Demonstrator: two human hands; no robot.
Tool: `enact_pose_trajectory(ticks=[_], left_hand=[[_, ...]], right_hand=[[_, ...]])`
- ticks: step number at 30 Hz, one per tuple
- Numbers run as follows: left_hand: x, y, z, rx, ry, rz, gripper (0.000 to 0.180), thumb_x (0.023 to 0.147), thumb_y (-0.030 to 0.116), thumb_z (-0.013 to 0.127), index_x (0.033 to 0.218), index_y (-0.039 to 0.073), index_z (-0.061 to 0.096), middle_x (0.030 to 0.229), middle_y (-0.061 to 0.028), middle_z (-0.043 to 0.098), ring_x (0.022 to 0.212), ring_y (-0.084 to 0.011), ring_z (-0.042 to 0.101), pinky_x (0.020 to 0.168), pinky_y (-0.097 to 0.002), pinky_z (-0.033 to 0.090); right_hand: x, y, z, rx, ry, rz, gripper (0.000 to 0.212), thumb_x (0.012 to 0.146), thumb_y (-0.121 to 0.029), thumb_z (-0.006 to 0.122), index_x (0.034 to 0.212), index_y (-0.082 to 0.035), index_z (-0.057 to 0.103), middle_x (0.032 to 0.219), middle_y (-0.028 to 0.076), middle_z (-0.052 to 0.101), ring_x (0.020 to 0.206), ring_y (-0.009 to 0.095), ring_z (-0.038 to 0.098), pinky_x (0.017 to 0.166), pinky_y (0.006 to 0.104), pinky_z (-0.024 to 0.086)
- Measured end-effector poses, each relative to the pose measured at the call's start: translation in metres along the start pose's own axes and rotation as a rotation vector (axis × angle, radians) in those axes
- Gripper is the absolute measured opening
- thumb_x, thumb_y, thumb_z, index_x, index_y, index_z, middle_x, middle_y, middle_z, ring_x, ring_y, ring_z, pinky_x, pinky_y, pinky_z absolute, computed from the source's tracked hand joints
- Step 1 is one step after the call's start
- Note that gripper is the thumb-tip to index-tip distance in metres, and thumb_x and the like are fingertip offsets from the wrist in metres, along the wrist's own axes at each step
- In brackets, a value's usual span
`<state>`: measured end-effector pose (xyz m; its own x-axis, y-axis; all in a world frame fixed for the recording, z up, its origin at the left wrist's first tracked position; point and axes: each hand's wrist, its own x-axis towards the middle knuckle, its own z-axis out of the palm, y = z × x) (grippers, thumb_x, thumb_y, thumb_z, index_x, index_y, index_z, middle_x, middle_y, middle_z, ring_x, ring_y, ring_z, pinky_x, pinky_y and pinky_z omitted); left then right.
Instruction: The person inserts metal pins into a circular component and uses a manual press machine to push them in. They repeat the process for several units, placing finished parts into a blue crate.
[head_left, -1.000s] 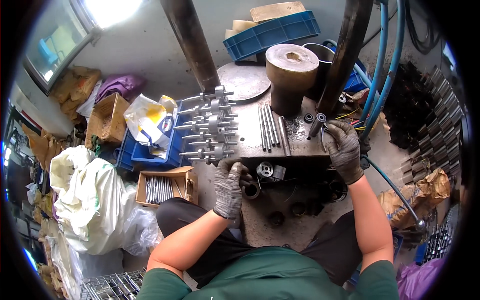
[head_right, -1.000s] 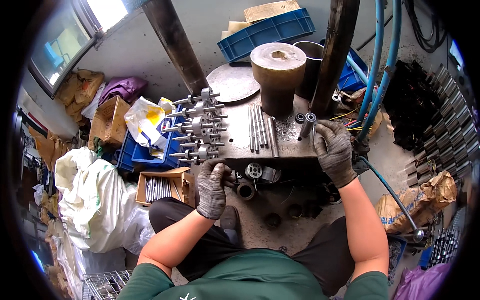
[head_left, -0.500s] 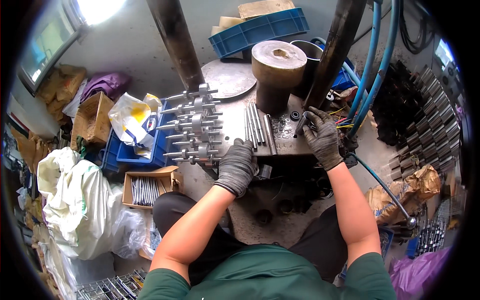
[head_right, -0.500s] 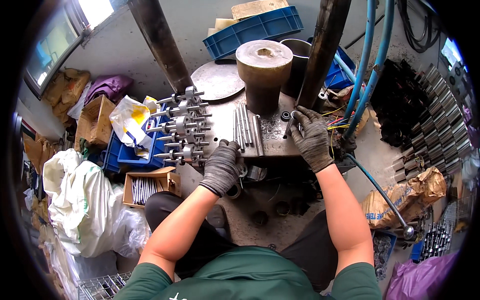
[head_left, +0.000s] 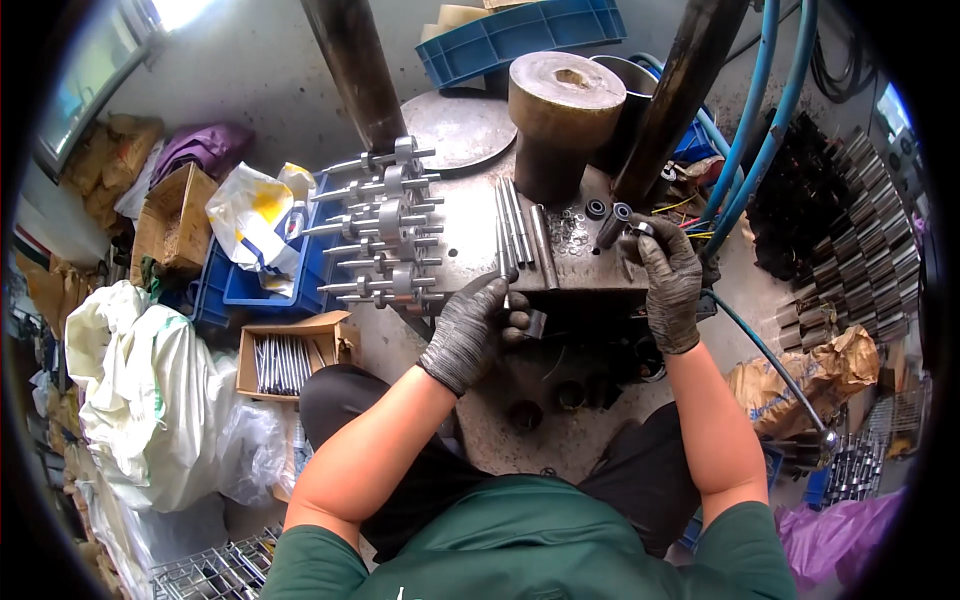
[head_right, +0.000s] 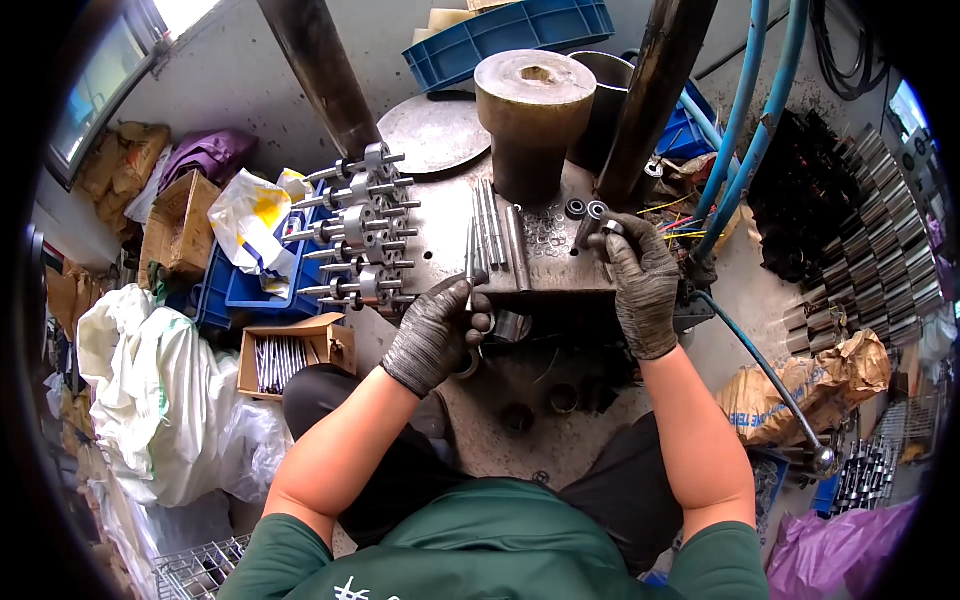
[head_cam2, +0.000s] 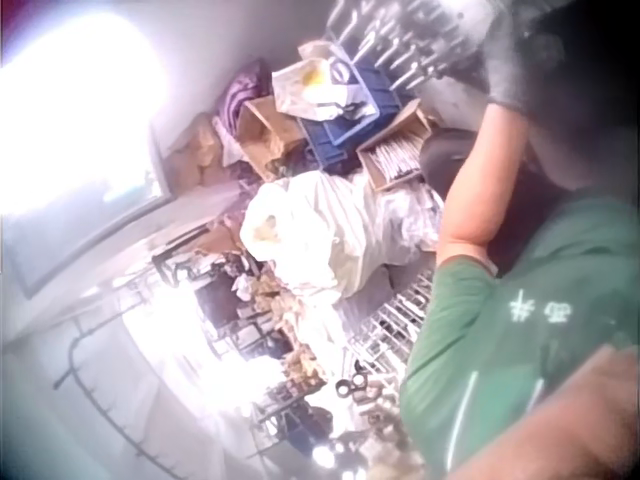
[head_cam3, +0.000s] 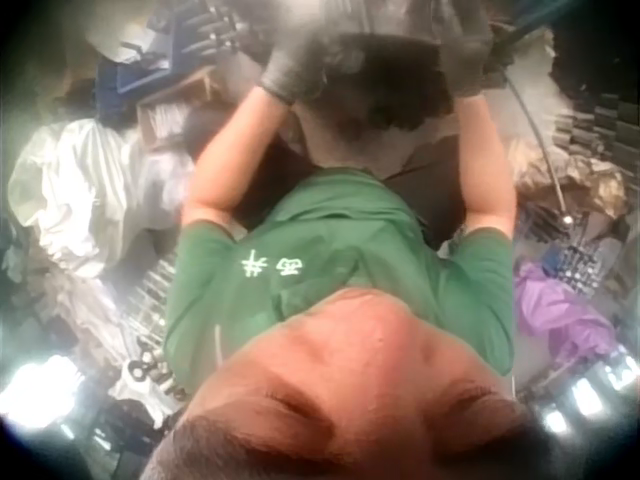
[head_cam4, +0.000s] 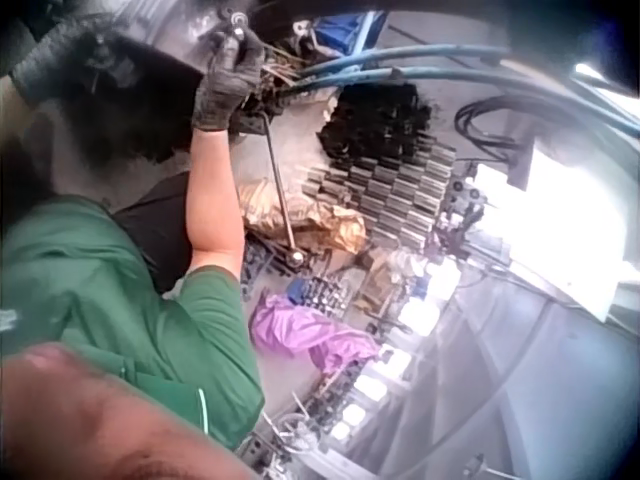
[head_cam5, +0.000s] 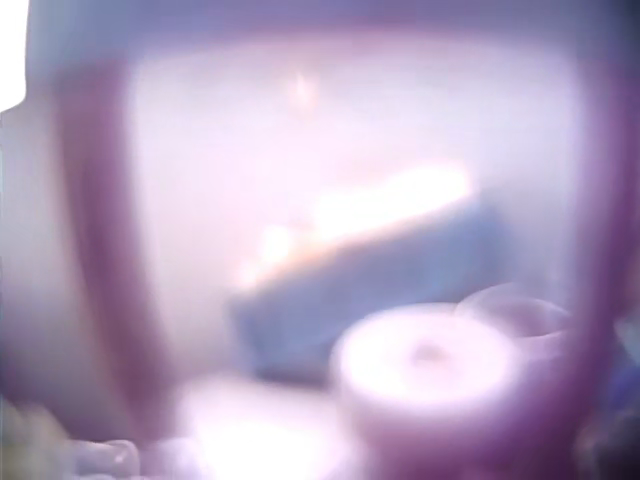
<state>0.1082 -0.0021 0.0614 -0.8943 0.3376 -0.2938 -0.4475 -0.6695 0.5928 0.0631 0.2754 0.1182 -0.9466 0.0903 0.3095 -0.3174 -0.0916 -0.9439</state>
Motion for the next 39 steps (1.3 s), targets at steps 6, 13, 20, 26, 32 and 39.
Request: enact_pose_trajectory(ticks=[6,13,20,26,32,39], left_hand=[[-0.026,-0.033,0.055,0.378,-0.261,-0.012,0.042,0.102,0.019,0.068,0.139,0.004,0.054,0.119,-0.0132,0.07,0.105,-0.022,0.072,0.087,-0.0357,0.064],[-0.02,-0.066,0.061,0.438,-0.311,-0.219,0.037,0.105,0.007,0.058,0.141,0.001,0.05,0.114,-0.0122,0.068,0.097,-0.0202,0.071,0.081,-0.0344,0.063],[-0.018,-0.068,0.062,0.504,-0.293,-0.227,0.038,0.105,0.008,0.058,0.141,0.001,0.05,0.112,-0.0113,0.068,0.095,-0.0194,0.071,0.08,-0.0343,0.064],[-0.015,-0.073,0.057,0.547,-0.308,-0.218,0.044,0.104,0.014,0.062,0.144,0.0,0.049,0.116,-0.0123,0.071,0.102,-0.0195,0.071,0.087,-0.0349,0.062],[-0.013,-0.077,0.056,0.798,-0.251,0.032,0.034,0.105,0.012,0.06,0.137,0.001,0.056,0.106,-0.0087,0.07,0.09,-0.0135,0.067,0.077,-0.0308,0.058],[-0.02,-0.055,0.073,0.613,-0.223,0.068,0.038,0.103,0.018,0.065,0.138,0.003,0.059,0.116,-0.0043,0.066,0.109,-0.0126,0.06,0.098,-0.0306,0.051]], right_hand=[[-0.03,-0.002,0.006,0.371,-0.077,0.392,0.04,0.102,-0.002,0.053,0.143,-0.002,0.053,0.134,0.019,0.065,0.112,0.03,0.071,0.097,0.0426,0.061],[-0.041,-0.014,0.005,0.391,-0.126,0.419,0.04,0.1,0.0,0.053,0.14,0.0,0.056,0.133,0.018,0.066,0.114,0.031,0.071,0.098,0.0432,0.061],[-0.044,-0.013,-0.009,0.217,-0.195,0.247,0.026,0.098,-0.008,0.066,0.123,0.001,0.07,0.134,0.016,0.068,0.122,0.024,0.067,0.104,0.0371,0.055],[-0.046,-0.013,-0.01,0.384,-0.128,0.678,0.039,0.103,-0.026,0.065,0.132,0.0,0.059,0.106,0.016,0.072,0.096,0.027,0.071,0.091,0.0413,0.058],[-0.051,-0.017,-0.008,0.404,-0.197,0.534,0.036,0.103,-0.024,0.066,0.13,0.0,0.063,0.101,0.015,0.072,0.094,0.025,0.07,0.09,0.0396,0.058],[-0.074,-0.02,0.007,-0.166,-0.258,0.208,0.037,0.109,-0.033,0.06,0.125,-0.001,0.068,0.102,0.007,0.073,0.092,0.012,0.065,0.087,0.0285,0.054]])
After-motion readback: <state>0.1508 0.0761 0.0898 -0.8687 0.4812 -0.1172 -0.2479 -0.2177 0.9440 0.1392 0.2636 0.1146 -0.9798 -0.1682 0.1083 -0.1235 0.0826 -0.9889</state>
